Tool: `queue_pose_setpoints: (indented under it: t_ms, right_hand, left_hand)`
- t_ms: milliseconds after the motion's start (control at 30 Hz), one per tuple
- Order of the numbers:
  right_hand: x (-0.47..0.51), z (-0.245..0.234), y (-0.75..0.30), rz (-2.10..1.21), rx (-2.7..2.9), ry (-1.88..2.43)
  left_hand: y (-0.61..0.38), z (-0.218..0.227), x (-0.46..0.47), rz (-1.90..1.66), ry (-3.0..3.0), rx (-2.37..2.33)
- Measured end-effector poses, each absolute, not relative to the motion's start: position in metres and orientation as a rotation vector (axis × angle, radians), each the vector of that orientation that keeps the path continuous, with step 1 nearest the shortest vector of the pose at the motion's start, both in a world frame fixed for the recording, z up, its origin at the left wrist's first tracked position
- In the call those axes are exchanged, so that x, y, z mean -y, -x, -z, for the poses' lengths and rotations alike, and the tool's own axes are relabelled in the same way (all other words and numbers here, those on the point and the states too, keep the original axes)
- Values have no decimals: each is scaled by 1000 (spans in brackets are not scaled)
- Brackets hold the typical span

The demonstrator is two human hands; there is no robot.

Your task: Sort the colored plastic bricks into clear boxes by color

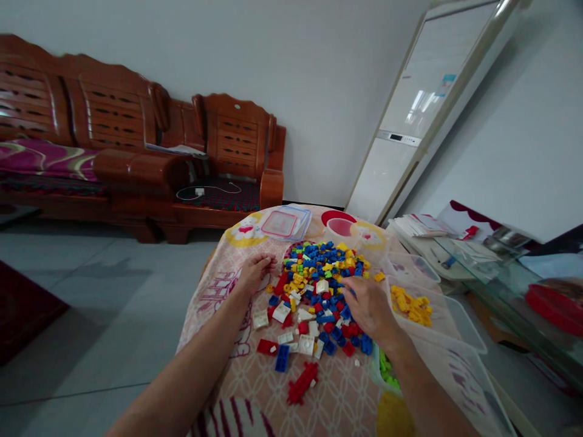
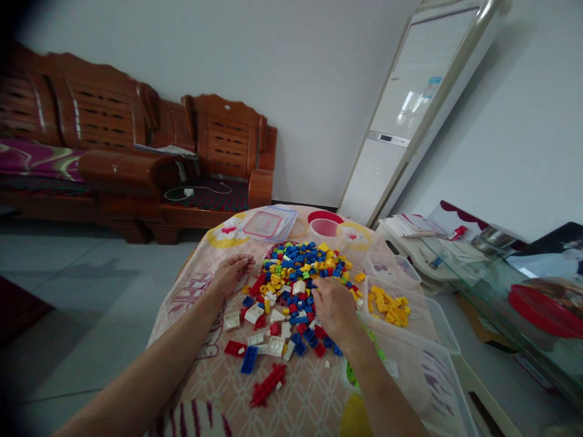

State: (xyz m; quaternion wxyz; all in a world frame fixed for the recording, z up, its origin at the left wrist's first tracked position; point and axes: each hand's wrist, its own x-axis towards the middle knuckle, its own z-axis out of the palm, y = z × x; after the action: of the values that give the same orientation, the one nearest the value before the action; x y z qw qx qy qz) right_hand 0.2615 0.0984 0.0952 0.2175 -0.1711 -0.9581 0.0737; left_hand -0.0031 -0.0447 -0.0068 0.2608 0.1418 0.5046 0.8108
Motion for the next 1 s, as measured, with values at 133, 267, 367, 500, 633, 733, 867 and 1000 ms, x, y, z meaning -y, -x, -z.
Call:
queue_pose_setpoints:
  t_ms: [133, 267, 367, 500, 633, 733, 867, 1000]
  right_hand:
    - [-70, -72, -243, -264, 2786, 399]
    - [-53, -40, -233, -191, 2889, 378]
    - [-52, -24, -229, -100, 2881, 355]
    - [-52, -18, -225, -61, 2840, 344]
    - [-50, -31, -231, -114, 2805, 329]
    - [-57, -49, -240, -278, 2766, 388]
    - [-81, -72, -254, -665, 2687, 528]
    - [-112, -85, -269, -634, 2668, 588]
  left_hand:
    - [4, 8, 44, -2168, -395, -1409]
    - [6, 11, 45, -2163, -425, -1411]
    - [7, 13, 45, -2174, -424, -1384]
    - [8, 13, 45, -2171, -421, -1374]
    - [7, 12, 45, -2173, -406, -1376]
    - [6, 11, 45, -2168, -404, -1382]
    - [5, 10, 45, -2170, -401, -1385]
    - [5, 11, 45, -2176, -405, -1385]
